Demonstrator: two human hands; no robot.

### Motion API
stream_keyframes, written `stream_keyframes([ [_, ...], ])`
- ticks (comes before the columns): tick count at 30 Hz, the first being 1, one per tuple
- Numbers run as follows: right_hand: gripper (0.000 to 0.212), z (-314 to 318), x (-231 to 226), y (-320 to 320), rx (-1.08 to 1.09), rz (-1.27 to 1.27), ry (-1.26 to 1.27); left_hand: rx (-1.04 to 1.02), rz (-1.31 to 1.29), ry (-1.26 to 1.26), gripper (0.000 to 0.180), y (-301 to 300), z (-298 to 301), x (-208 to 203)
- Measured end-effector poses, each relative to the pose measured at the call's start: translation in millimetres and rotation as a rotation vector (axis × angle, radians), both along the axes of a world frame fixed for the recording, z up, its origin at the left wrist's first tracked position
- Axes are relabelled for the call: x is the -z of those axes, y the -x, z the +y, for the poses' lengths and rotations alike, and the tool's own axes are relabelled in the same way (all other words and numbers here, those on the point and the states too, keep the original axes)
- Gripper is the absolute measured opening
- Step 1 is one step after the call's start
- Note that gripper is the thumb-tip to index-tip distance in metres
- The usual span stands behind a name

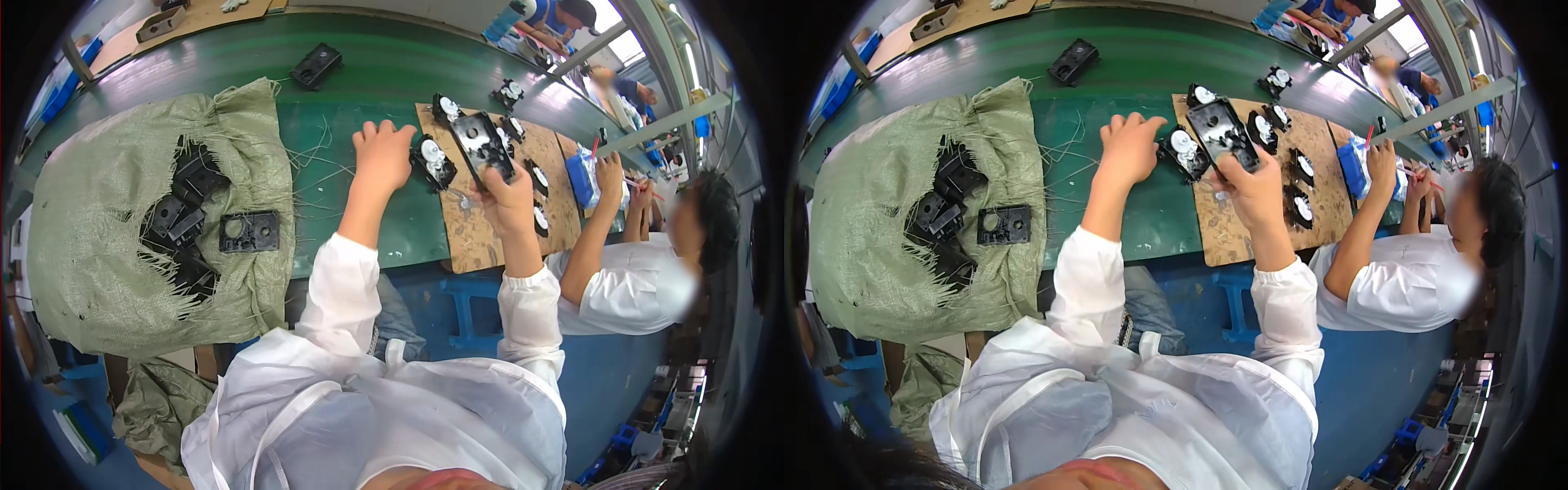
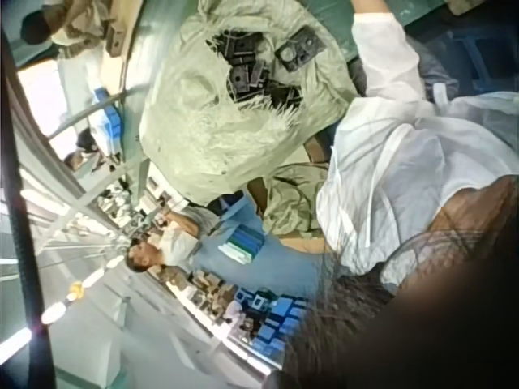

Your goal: Assemble small black plastic mechanical housings by inserting internal components.

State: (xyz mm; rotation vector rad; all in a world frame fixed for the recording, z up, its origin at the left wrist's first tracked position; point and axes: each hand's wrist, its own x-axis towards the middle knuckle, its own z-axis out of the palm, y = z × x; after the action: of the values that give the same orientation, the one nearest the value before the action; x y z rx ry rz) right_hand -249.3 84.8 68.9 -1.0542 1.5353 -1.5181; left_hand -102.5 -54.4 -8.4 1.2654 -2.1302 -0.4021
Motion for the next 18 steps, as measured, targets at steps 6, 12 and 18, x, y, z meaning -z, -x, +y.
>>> stream_keyframes([
  [6, 0.039, 41.4, 41.0, 15.3, 0.032, -0.760, 0.149, 0.158, -0.303, -0.053, 0.028, 25.5, -22.5, 9.1],
  [12, 0.045, 64.7, 54.6, -6.3, -0.128, -1.157, 0.293, 0.329, -0.104, 0.055, 0.022, 9.5, -21.7, 2.5],
  [18, 0.053, 63.0, 60.4, -31.4, -0.237, -1.336, 0.485, 0.291, 0.328, 0.194, 0.015, -20.4, -9.1, -26.4],
])
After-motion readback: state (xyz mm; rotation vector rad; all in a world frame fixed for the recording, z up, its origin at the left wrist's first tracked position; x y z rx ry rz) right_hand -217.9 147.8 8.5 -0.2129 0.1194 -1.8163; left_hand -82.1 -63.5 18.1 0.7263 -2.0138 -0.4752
